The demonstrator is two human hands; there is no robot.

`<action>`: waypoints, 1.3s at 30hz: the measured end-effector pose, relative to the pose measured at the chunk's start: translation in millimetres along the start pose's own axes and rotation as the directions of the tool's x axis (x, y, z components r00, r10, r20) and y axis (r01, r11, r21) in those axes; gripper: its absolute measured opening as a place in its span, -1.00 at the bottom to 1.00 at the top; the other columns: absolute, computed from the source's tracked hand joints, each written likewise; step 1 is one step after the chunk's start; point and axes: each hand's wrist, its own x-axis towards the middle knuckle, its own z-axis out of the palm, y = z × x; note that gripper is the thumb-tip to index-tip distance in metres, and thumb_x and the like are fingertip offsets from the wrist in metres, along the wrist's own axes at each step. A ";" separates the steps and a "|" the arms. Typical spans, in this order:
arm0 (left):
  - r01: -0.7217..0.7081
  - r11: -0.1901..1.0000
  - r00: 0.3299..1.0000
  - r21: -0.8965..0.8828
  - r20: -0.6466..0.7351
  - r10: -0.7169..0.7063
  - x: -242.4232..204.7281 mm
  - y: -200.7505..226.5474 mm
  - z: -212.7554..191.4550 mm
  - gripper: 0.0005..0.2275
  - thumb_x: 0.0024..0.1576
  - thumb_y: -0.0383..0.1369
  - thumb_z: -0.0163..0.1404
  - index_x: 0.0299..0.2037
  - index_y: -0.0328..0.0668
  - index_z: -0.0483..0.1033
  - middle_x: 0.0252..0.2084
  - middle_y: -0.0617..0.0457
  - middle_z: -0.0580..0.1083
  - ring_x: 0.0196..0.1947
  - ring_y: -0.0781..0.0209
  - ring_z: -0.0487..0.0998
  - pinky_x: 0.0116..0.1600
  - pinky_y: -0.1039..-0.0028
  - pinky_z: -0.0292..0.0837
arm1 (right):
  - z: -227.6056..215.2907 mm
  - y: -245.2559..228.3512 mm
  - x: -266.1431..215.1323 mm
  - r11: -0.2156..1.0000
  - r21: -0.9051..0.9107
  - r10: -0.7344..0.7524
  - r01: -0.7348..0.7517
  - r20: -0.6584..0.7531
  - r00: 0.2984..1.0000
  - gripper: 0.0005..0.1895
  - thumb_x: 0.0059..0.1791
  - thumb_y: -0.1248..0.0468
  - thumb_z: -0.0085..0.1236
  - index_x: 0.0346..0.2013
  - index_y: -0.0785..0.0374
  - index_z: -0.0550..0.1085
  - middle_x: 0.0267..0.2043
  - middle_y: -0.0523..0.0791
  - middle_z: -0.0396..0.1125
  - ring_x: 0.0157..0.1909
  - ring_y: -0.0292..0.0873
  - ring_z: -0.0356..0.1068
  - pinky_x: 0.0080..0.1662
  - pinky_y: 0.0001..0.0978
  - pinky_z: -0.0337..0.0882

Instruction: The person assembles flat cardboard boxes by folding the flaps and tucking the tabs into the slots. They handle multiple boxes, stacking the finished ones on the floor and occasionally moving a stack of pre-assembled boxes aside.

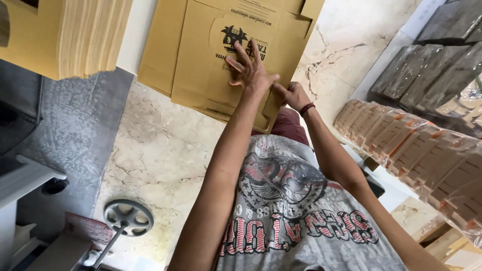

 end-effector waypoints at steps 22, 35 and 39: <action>0.003 0.998 0.999 0.064 0.037 -0.005 -13.5 6.9 -10.3 -0.01 0.22 -0.42 0.17 0.52 0.44 -0.53 0.49 -0.19 -0.78 0.48 -0.66 -0.67 0.12 -0.75 -0.01 | 29.6 -57.0 -19.4 0.943 0.216 0.299 -0.255 -0.208 0.931 -0.70 0.00 0.03 0.12 -0.35 0.21 0.43 -0.47 -0.13 0.35 -0.55 -0.24 0.24 -0.54 -0.40 0.20; 0.005 0.956 0.999 -0.294 0.052 0.011 35.2 -19.4 -81.2 -0.43 0.30 0.11 -0.57 0.49 0.27 0.08 0.60 0.20 -0.08 0.58 -0.24 -0.25 0.54 -0.13 -0.54 | 10.2 -29.4 -13.8 0.991 0.057 0.129 -0.119 -0.205 0.970 -0.33 -0.08 -0.34 0.34 -0.51 0.26 0.51 -0.54 -0.03 0.36 -0.41 -0.09 0.42 -0.20 -0.32 0.37; -0.096 0.963 0.847 0.253 -0.487 0.212 123.3 -31.5 -131.9 -0.33 0.28 -0.06 0.12 0.52 0.02 0.06 0.54 -0.14 0.06 0.54 -0.27 -0.05 0.49 -0.34 -0.15 | 35.0 -80.3 -48.3 0.955 -0.113 0.262 -0.273 -0.107 0.959 0.34 -0.17 -0.59 0.17 0.43 0.48 0.15 0.41 0.30 0.12 0.44 0.31 0.13 0.41 0.17 0.11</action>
